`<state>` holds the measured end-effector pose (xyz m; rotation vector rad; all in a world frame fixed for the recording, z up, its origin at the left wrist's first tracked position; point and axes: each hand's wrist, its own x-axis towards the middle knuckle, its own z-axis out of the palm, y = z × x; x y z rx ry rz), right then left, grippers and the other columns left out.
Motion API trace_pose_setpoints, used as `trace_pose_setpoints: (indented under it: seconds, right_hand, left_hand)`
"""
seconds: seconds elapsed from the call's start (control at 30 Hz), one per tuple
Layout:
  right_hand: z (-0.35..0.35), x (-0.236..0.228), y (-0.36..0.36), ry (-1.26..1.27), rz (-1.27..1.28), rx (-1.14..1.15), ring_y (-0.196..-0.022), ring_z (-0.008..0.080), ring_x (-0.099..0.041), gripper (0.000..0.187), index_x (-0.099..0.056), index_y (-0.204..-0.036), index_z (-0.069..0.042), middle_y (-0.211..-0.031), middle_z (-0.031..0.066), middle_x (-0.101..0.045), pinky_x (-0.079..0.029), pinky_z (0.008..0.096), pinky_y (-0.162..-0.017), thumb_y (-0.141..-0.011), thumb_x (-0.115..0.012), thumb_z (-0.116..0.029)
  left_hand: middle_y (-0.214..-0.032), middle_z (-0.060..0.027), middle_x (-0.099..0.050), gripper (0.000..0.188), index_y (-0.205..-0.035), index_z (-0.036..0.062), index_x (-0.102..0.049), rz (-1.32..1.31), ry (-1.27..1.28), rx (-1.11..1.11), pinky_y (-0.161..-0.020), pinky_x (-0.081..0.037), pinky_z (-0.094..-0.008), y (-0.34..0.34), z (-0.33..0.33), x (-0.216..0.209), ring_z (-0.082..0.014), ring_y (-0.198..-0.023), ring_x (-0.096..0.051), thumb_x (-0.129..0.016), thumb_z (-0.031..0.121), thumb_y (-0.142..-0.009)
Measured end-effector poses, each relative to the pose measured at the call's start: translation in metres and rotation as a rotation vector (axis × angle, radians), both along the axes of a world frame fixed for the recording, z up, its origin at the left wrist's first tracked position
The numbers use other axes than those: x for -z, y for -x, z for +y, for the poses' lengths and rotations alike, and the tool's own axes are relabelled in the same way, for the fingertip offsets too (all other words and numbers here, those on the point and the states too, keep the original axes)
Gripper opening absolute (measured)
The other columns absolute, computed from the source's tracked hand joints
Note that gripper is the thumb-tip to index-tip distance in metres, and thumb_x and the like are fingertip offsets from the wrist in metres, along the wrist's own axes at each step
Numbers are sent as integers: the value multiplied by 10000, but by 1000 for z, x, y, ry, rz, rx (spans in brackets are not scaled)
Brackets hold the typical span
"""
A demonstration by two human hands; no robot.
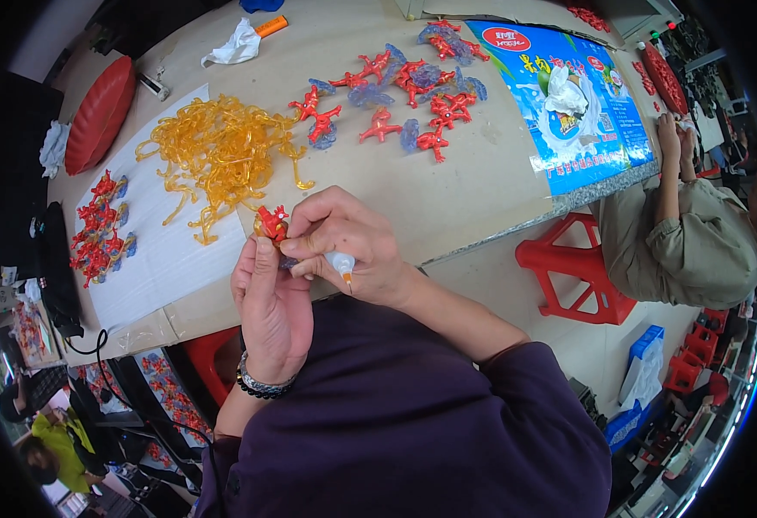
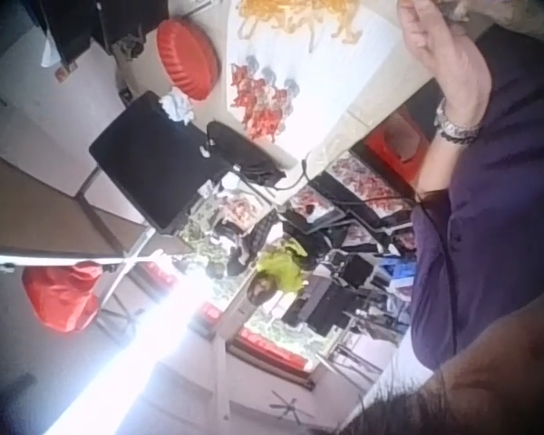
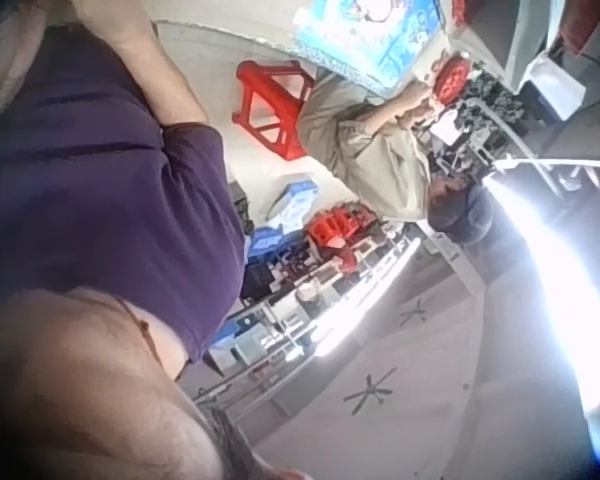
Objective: The person assembles red plastic figures onto purple plastic bases using a glue bottle.
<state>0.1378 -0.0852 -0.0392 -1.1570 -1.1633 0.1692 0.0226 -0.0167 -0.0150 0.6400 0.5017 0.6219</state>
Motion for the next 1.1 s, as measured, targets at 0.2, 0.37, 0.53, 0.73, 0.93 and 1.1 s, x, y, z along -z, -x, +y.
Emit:
trace_pose_setpoints:
  seconds: [0.2,0.37,0.53,0.73,0.93,1.1]
  right_hand:
    - [4,5,1,48,174,-64,-876,186,-614,258,-685,-917,-24,-989,126,-588,-526,285,-721,-683,-786,15]
    - [2,2,1,126,273,-94,-863,175,-614,289,-691,-958,-21,-983,119,-597,-521,273,-719,-686,-781,16]
    - [3,-6,-5,220,173,-86,-834,157,-612,343,-704,-992,-25,-939,98,-620,-508,257,-691,-661,-787,3]
    - [6,-7,-11,178,25,-109,-774,166,-610,366,-710,-988,-34,-872,82,-624,-489,271,-642,-636,-809,-44]
    - [5,-11,-15,166,-41,-126,-745,180,-602,368,-695,-985,-23,-847,83,-610,-475,277,-623,-649,-821,-103]
    - [4,-11,-17,167,-53,-151,-744,190,-598,353,-690,-975,-20,-840,86,-605,-471,288,-615,-668,-817,-137]
  left_hand:
    - [-1005,-34,-623,232,-1100,25,-553,60,26,-32,-717,-450,-236,-2,4,0,-75,-829,-552,-511,219,-981]
    - [-975,-27,-617,200,-1048,35,-593,5,267,52,-699,-435,-265,3,11,-2,-89,-792,-521,-522,206,-972]
    - [-1007,-38,-600,193,-1063,41,-588,23,465,124,-708,-436,-270,7,15,-1,-102,-815,-514,-530,196,-964]
    - [-1022,-47,-586,208,-1117,48,-559,-62,588,190,-709,-436,-271,11,18,4,-109,-813,-511,-524,179,-959]
    - [-1010,-50,-573,223,-1136,45,-543,-86,670,224,-698,-434,-272,11,18,2,-117,-798,-506,-506,182,-963]
    - [-993,-46,-559,231,-1144,42,-532,-53,700,228,-693,-433,-277,8,16,0,-118,-795,-500,-499,184,-964]
